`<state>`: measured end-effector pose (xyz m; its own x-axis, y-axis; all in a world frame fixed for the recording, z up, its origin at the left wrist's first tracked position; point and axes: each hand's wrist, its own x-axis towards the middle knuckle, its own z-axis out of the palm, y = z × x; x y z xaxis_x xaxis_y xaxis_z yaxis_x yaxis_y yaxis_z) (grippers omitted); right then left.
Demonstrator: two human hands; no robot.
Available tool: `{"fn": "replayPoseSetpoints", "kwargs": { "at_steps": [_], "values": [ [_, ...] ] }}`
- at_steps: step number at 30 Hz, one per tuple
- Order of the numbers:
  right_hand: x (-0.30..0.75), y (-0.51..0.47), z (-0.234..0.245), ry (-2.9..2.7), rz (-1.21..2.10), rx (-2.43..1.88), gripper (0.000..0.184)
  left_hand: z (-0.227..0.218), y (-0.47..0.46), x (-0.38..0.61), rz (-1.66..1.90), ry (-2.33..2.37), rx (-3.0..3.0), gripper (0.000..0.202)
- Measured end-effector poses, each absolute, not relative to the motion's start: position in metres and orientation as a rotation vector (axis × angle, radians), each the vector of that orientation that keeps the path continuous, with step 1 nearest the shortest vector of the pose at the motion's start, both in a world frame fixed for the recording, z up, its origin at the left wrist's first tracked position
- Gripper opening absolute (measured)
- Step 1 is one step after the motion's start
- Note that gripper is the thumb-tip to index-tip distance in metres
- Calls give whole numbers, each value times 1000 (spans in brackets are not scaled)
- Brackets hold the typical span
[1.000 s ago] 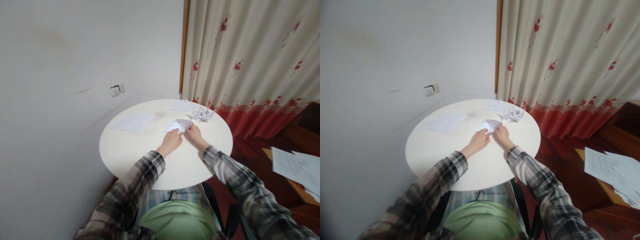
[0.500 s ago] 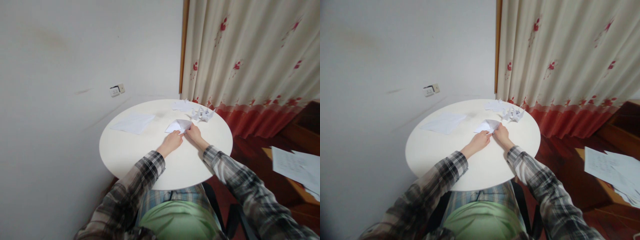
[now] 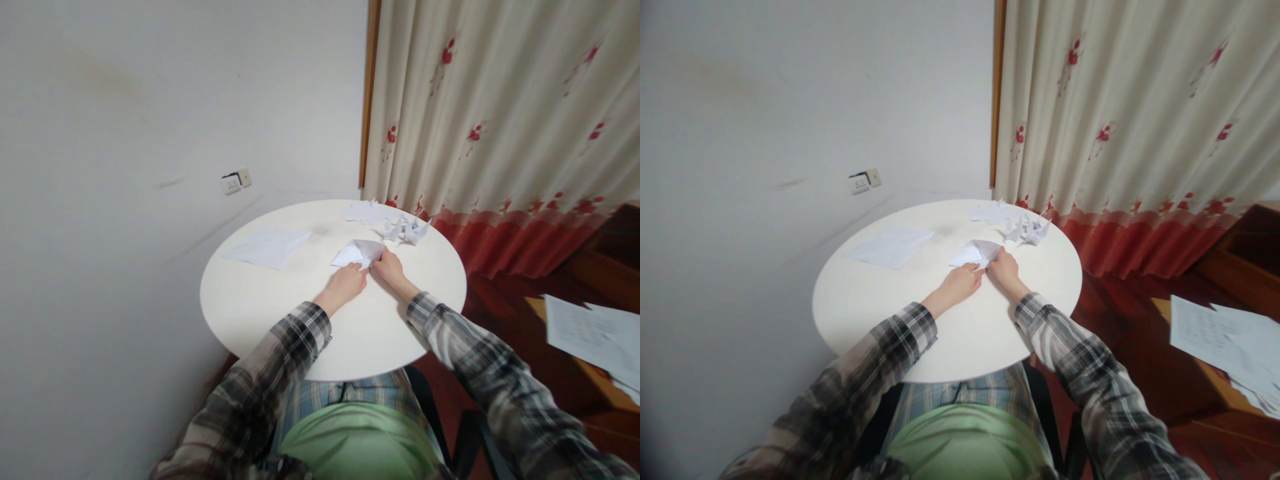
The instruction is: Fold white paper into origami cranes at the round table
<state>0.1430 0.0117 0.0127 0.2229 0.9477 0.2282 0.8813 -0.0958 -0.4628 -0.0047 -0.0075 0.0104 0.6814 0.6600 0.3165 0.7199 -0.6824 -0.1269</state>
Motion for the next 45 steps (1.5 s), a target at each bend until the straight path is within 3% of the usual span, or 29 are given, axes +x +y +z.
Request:
{"fn": "replayPoseSetpoints", "kwargs": {
  "at_steps": [17,45],
  "values": [
    [140,11,14,-1679,176,-2033,34,8,-7,2,-317,-947,-2574,26],
    [143,11,17,-1648,173,-2021,34,9,-10,-7,-418,-1429,-2509,39]
  ]
}}
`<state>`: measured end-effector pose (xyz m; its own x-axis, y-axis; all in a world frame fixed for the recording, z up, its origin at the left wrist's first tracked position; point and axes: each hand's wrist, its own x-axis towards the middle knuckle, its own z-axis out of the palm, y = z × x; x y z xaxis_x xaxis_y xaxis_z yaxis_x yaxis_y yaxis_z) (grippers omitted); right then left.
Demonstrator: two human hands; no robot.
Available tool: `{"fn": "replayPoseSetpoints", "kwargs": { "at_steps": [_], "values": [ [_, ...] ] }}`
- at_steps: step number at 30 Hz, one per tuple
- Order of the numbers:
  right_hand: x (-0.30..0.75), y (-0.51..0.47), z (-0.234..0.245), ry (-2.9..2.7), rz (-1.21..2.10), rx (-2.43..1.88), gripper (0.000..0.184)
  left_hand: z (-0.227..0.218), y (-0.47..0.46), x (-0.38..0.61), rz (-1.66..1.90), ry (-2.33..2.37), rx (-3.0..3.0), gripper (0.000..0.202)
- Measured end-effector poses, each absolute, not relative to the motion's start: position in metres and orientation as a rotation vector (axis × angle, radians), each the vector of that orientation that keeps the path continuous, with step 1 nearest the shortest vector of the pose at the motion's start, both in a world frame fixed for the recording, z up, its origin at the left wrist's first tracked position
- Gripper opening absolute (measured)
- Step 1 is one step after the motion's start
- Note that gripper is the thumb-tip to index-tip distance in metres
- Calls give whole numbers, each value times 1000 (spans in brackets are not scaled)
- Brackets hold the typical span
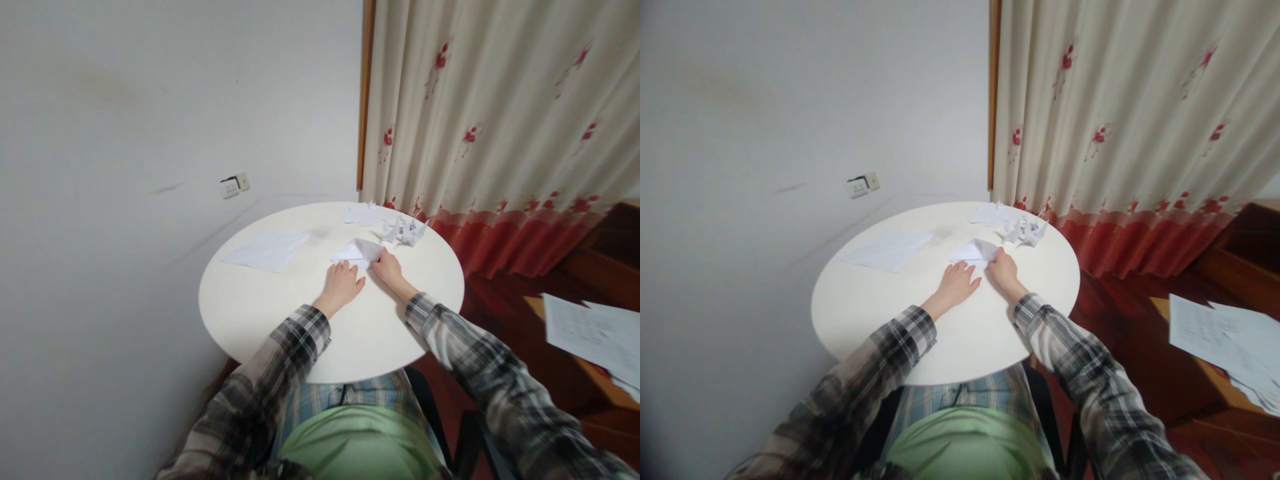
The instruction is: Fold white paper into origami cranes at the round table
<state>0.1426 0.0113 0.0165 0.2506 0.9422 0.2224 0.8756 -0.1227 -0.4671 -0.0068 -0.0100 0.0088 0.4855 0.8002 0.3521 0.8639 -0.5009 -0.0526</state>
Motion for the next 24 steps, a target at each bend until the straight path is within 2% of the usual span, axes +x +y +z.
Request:
{"fn": "replayPoseSetpoints", "kwargs": {
  "at_steps": [7,17,24],
  "values": [
    [144,13,14,-1640,172,-2013,33,9,-8,-11,-426,-1466,-2513,43],
    [149,15,12,-1652,266,-1896,42,7,-8,-10,-411,-1420,-2514,43],
    [149,16,11,-1678,250,-1905,36,6,-8,-9,-396,-1384,-2513,43]
  ]
}}
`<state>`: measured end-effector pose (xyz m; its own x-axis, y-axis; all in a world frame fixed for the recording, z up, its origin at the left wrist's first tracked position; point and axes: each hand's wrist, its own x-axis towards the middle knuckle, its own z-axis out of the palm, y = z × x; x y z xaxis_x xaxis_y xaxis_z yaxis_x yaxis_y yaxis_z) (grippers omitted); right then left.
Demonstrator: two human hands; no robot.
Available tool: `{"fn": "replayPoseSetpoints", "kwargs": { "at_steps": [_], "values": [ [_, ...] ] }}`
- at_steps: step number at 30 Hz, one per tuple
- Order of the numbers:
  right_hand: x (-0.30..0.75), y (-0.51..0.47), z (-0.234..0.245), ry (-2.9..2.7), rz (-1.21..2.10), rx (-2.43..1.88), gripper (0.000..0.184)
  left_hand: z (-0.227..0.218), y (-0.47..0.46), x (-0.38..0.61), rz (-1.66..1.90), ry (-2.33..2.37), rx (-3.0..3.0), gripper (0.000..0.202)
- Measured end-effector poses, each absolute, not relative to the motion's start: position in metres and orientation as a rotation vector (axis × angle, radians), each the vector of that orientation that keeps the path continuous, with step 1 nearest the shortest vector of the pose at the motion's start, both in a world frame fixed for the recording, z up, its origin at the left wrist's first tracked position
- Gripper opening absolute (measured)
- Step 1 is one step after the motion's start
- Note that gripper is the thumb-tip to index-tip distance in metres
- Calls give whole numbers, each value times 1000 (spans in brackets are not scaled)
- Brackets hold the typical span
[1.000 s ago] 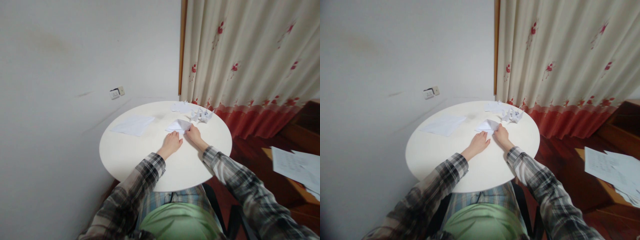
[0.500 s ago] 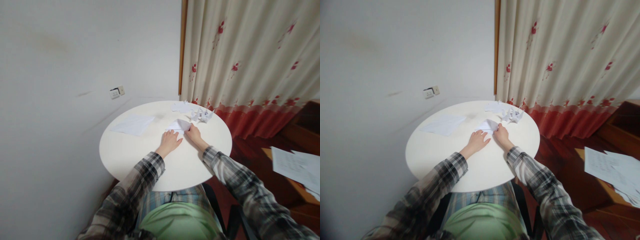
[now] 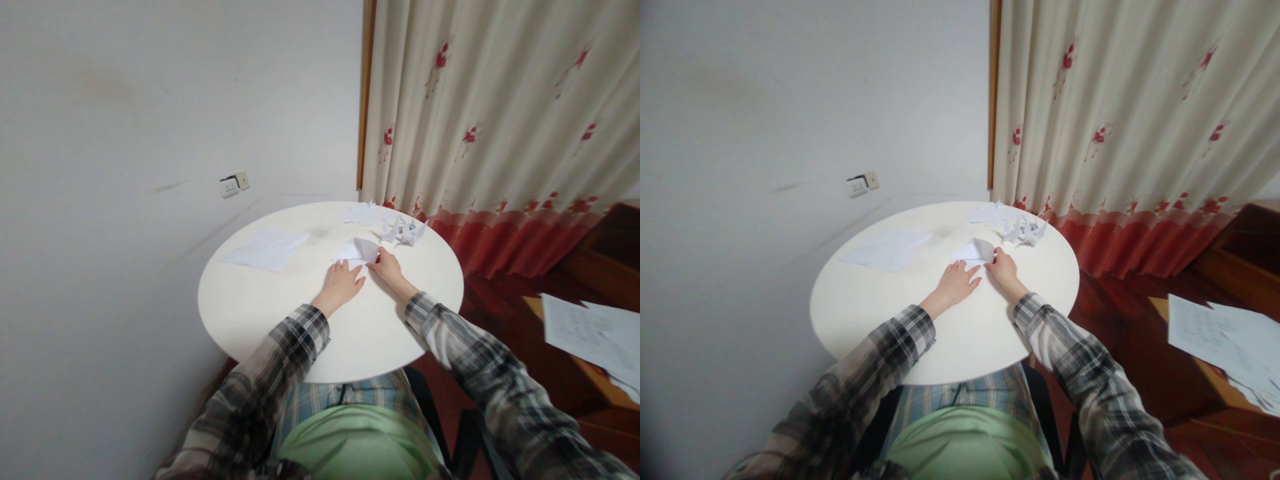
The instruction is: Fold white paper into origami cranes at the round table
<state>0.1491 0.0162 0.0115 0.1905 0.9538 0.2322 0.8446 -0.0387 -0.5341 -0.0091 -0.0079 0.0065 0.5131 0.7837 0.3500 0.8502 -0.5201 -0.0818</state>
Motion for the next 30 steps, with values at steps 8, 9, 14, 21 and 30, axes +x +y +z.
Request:
{"fn": "replayPoseSetpoints", "kwargs": {
  "at_steps": [8,9,14,21,30],
  "values": [
    [151,18,11,-1668,219,-1928,31,6,-5,-8,-446,-1165,-2672,37],
    [151,17,12,-1662,228,-1926,31,6,-6,-8,-451,-1158,-2674,37],
    [151,17,16,-1645,253,-1911,29,10,-9,-9,-433,-1138,-2656,37],
    [154,19,15,-1637,281,-1899,23,12,-9,-8,-418,-1156,-2669,37],
    [150,15,19,-1619,260,-1869,49,8,-8,-8,-471,-1146,-2703,35]
  ]
}}
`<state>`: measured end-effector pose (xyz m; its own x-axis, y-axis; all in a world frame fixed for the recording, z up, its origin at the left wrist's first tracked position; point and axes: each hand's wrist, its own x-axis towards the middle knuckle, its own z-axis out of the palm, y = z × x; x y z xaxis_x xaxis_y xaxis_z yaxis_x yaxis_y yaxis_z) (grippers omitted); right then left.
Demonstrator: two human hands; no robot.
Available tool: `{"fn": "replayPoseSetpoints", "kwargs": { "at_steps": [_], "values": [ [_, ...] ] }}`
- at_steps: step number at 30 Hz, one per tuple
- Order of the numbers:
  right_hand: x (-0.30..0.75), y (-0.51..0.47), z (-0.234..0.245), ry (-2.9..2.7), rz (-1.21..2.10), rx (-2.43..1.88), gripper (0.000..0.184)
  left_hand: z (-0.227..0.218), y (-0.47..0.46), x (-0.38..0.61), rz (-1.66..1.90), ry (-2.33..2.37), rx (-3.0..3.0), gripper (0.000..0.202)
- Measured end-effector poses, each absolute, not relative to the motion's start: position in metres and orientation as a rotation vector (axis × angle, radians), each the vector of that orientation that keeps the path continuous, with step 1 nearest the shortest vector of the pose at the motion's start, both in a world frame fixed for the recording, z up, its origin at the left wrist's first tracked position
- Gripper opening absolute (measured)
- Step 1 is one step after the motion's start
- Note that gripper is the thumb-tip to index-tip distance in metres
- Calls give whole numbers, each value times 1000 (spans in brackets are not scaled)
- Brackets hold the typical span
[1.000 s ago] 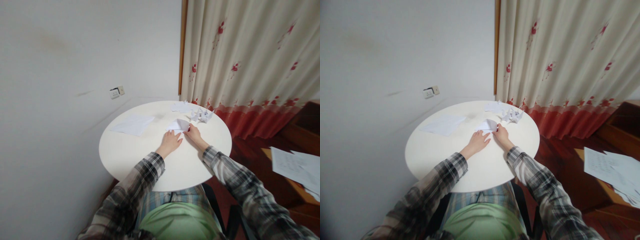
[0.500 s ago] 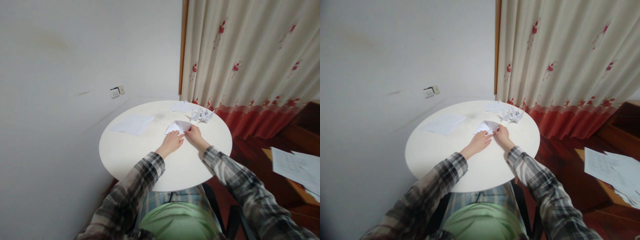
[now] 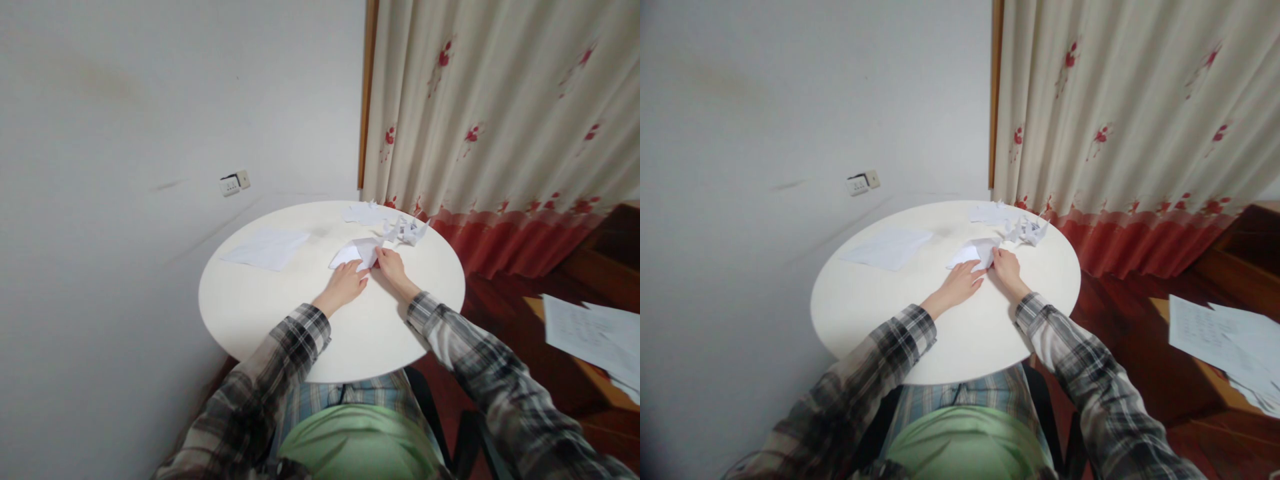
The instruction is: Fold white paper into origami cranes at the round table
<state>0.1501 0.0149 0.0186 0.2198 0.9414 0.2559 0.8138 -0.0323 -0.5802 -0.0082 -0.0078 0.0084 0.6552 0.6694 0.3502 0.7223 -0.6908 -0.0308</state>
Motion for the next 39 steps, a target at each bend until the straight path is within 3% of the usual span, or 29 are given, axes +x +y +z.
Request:
{"fn": "replayPoseSetpoints", "kwargs": {
  "at_steps": [6,12,21,31,36,39],
  "values": [
    [150,13,21,-1652,254,-1875,51,2,-2,-8,-456,-1147,-2744,36],
    [147,14,19,-1674,237,-1903,25,-5,4,-8,-515,-1101,-2770,36],
    [149,17,15,-1741,172,-1950,23,-7,4,-8,-541,-1108,-2854,39],
    [152,22,12,-1755,188,-1947,24,14,5,-19,-1232,-1489,-2506,24],
    [155,23,8,-1841,265,-1837,22,7,18,-25,-1449,-1721,-2365,46],
    [155,22,6,-1856,319,-1745,20,3,25,-28,-1437,-1952,-2450,42]
  ]
}}
